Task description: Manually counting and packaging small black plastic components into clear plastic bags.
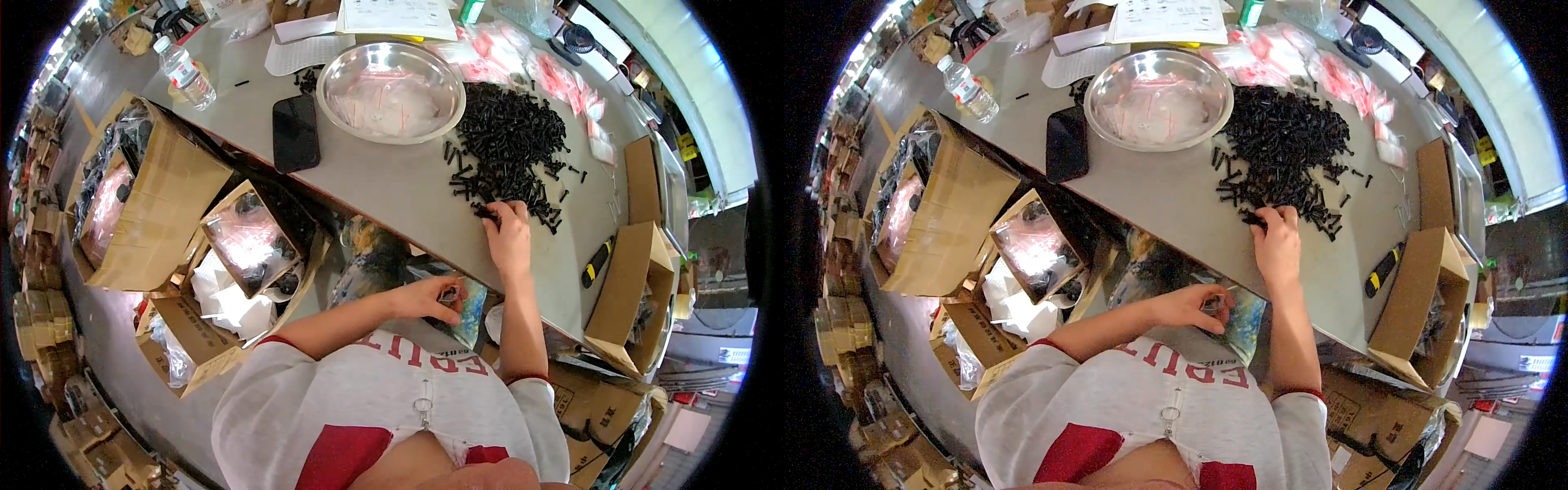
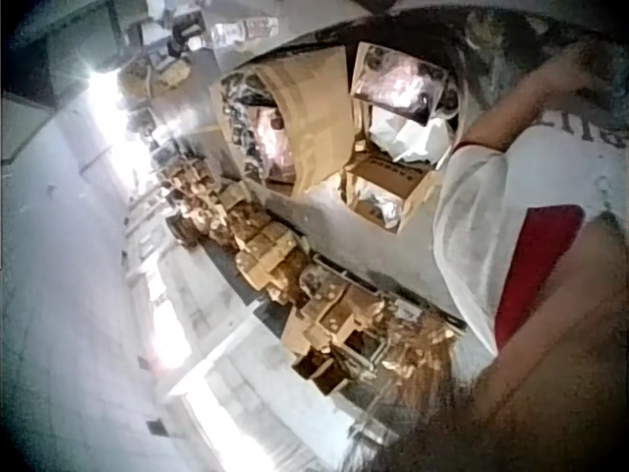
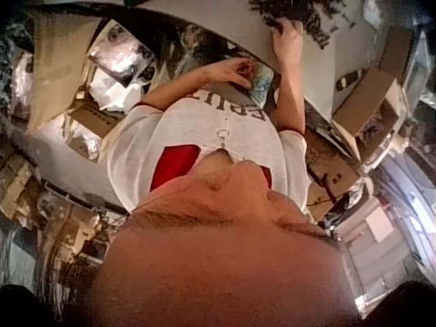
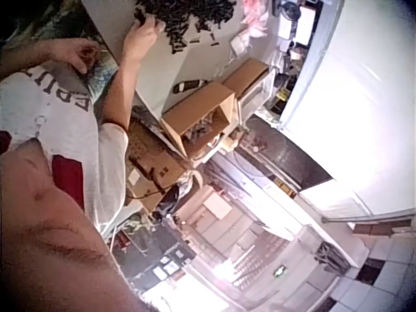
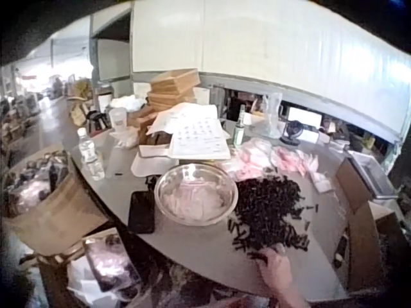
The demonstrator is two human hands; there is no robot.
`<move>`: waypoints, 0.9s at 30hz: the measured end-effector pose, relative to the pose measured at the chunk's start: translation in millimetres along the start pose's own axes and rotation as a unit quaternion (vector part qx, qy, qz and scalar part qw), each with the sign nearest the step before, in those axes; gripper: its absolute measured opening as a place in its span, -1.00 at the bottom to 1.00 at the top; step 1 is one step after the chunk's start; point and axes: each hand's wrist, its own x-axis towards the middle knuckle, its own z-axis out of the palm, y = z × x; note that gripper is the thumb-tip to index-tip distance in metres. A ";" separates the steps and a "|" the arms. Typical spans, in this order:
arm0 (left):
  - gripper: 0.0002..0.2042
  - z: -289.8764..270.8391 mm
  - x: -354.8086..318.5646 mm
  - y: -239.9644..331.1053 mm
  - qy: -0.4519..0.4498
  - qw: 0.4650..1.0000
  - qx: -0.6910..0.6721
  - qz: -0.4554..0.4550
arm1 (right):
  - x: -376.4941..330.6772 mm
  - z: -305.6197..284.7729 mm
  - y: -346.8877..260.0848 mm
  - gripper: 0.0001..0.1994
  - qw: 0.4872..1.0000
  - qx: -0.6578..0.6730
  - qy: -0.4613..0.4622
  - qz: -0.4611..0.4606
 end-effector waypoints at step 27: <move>-0.75 -13.3 23.1 26.5 -0.003 0.960 -0.168 -0.224 | -55.8 -32.4 -9.7 -0.77 0.912 0.239 -0.261 -0.210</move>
